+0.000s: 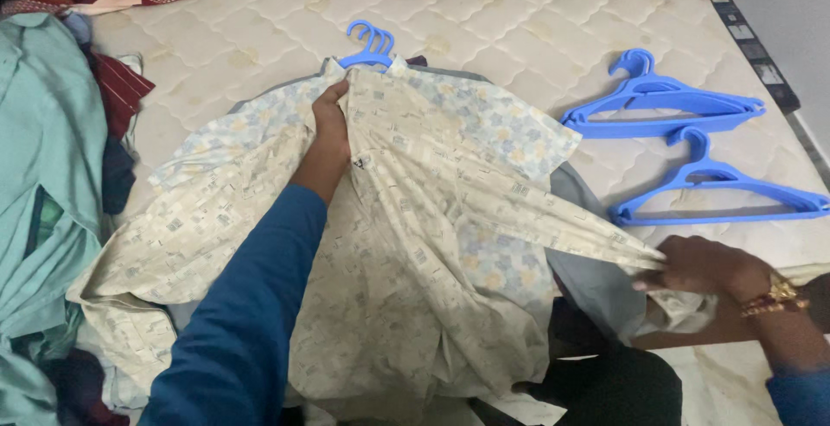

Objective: The person sits on the floor and buttons a patterned short-sleeve shirt laid on a mattress, then places it on a hanger. The person then buttons a second patterned long-sleeve shirt and places it on a hanger.

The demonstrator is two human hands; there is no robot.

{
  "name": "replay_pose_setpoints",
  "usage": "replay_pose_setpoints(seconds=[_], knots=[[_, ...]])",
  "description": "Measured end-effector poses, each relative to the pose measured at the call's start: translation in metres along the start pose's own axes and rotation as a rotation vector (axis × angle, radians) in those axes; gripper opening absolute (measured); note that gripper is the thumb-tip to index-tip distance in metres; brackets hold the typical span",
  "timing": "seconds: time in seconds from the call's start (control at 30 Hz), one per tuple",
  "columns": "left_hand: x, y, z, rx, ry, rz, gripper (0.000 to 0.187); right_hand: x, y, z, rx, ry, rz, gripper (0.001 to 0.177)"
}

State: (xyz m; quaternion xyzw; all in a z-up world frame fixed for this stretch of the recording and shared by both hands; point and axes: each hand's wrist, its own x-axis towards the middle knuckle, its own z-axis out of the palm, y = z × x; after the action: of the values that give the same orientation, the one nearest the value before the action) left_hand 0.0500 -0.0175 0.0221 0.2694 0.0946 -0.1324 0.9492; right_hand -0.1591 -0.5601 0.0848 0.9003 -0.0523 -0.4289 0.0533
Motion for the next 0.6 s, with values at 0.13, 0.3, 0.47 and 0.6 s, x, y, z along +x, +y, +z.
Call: replay_pose_setpoints(seconds=[0.13, 0.3, 0.47, 0.6], knots=[[0.018, -0.004, 0.005, 0.019, 0.033, 0.037, 0.055, 0.035, 0.078, 0.040, -0.167, 0.082, 0.105, 0.061], [0.018, -0.021, 0.005, 0.296, -0.057, -0.105, 0.061, 0.086, 0.119, 0.115, -0.135, 0.213, 0.130, 0.038], [0.010, -0.038, -0.019, 1.052, 0.222, -0.106, 0.073, 0.069, 0.092, 0.137, 0.025, 0.253, 0.018, 0.035], [-0.023, -0.051, 0.002, 1.598, 0.580, 0.157, 0.074, 0.061, 0.063, 0.119, 0.205, 0.566, -0.177, 0.034]])
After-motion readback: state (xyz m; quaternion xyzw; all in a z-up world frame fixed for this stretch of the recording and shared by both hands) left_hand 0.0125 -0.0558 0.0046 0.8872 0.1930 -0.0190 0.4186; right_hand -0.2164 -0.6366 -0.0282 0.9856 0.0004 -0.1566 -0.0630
